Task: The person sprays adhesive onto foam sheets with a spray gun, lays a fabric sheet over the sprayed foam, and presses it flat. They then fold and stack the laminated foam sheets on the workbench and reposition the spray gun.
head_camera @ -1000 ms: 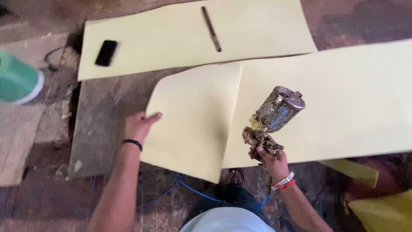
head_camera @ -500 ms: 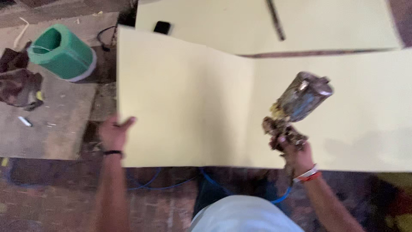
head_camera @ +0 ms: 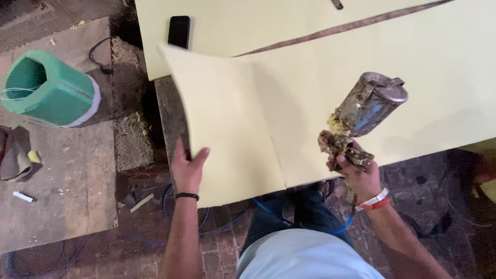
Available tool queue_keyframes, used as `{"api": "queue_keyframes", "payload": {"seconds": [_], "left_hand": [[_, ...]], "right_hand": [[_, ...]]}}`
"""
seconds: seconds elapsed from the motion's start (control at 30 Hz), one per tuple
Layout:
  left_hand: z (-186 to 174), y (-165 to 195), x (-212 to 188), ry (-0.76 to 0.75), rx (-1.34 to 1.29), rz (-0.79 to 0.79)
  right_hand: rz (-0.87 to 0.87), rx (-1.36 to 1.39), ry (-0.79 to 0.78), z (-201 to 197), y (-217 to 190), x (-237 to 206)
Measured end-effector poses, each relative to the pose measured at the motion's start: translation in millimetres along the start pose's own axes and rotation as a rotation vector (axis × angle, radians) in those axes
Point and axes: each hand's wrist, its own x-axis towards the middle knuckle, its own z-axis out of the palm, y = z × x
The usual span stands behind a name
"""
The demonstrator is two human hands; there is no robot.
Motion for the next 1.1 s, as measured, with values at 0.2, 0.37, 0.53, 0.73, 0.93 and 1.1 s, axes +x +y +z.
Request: {"api": "queue_keyframes", "payload": {"seconds": [0.2, 0.37, 0.53, 0.73, 0.93, 1.1], "left_hand": [[-9.4, -72.8, -0.4, 0.146, 0.067, -0.095], [6.3, -84.4, -6.8, 0.109, 0.018, -0.421], [13.8, -58.8, -16.1, 0.087, 0.338, -0.187], [25.9, -35.5, -37.2, 0.015, 0.211, -0.074], [-22.8, -74.9, -27.1, 0.034, 0.048, -0.256], [-76.3, -177.5, 11.7, -0.039, 0.041, -0.395]], "right_hand": [[-0.032, 0.025, 0.003, 25.1, 0.9, 0.2], [-0.03, 0.001, 0.049, 47.6, -10.5, 8.6], [0.011, -0.069, 0.044, 67.9, -19.4, 30.2], [-0.049, -0.028, -0.146, 126.2, -20.1, 72.5], [-0.127, -0.02, -0.276, 194.8, -4.1, 67.2], [-0.124, -0.14, -0.33, 261.5, 23.3, 72.2]]}}
